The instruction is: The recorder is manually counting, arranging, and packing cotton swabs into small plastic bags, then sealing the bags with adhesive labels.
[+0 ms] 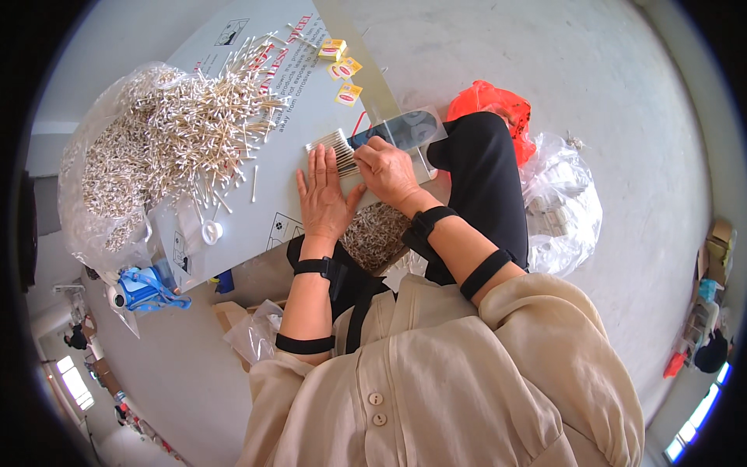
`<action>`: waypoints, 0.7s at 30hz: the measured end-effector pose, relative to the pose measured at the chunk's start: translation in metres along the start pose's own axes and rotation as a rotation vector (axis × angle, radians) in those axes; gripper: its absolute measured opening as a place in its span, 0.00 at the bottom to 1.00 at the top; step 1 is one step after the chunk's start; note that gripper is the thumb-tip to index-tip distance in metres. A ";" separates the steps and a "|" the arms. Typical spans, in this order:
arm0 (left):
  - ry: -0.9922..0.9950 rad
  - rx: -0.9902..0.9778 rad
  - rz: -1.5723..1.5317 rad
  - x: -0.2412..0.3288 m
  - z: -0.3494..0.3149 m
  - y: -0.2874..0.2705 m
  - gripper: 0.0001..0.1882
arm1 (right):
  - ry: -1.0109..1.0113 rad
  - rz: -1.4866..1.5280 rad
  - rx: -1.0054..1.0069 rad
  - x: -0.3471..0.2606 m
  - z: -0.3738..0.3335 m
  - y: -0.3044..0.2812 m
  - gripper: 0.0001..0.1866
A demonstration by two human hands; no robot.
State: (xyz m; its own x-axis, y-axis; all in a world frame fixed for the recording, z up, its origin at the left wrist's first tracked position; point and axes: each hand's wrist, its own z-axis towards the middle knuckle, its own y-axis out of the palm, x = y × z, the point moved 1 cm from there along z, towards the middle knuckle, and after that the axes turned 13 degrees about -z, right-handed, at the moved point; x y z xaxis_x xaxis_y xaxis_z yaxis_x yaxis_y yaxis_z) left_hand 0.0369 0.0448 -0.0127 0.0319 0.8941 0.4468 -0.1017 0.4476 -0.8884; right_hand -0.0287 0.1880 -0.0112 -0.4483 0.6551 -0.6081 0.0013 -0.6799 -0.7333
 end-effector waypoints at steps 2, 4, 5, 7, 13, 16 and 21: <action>0.003 0.006 0.000 0.000 0.000 0.000 0.45 | -0.055 -0.026 -0.031 0.002 -0.001 0.000 0.03; -0.006 -0.002 -0.006 0.000 0.000 -0.001 0.45 | -0.057 -0.020 -0.039 0.004 -0.001 0.000 0.03; -0.006 -0.001 -0.005 0.000 0.000 0.000 0.45 | -0.058 -0.012 -0.048 0.003 0.000 0.000 0.04; 0.000 0.004 0.000 -0.001 0.000 0.001 0.46 | -0.017 0.002 -0.032 0.001 0.001 0.001 0.04; -0.003 -0.004 0.009 -0.001 0.000 0.002 0.46 | 0.061 -0.047 -0.046 -0.003 0.007 0.002 0.07; -0.013 -0.010 0.007 -0.002 0.000 0.002 0.46 | 0.074 -0.076 -0.058 -0.004 0.008 0.003 0.06; -0.013 -0.016 0.008 -0.001 0.001 0.001 0.47 | 0.053 -0.103 -0.094 -0.001 0.009 0.004 0.05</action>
State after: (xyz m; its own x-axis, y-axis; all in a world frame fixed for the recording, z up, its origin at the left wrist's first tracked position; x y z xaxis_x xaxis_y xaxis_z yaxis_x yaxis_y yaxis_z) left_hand 0.0361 0.0441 -0.0142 0.0177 0.8975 0.4406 -0.0858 0.4404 -0.8937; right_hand -0.0361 0.1817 -0.0105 -0.4026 0.7381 -0.5414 0.0427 -0.5757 -0.8166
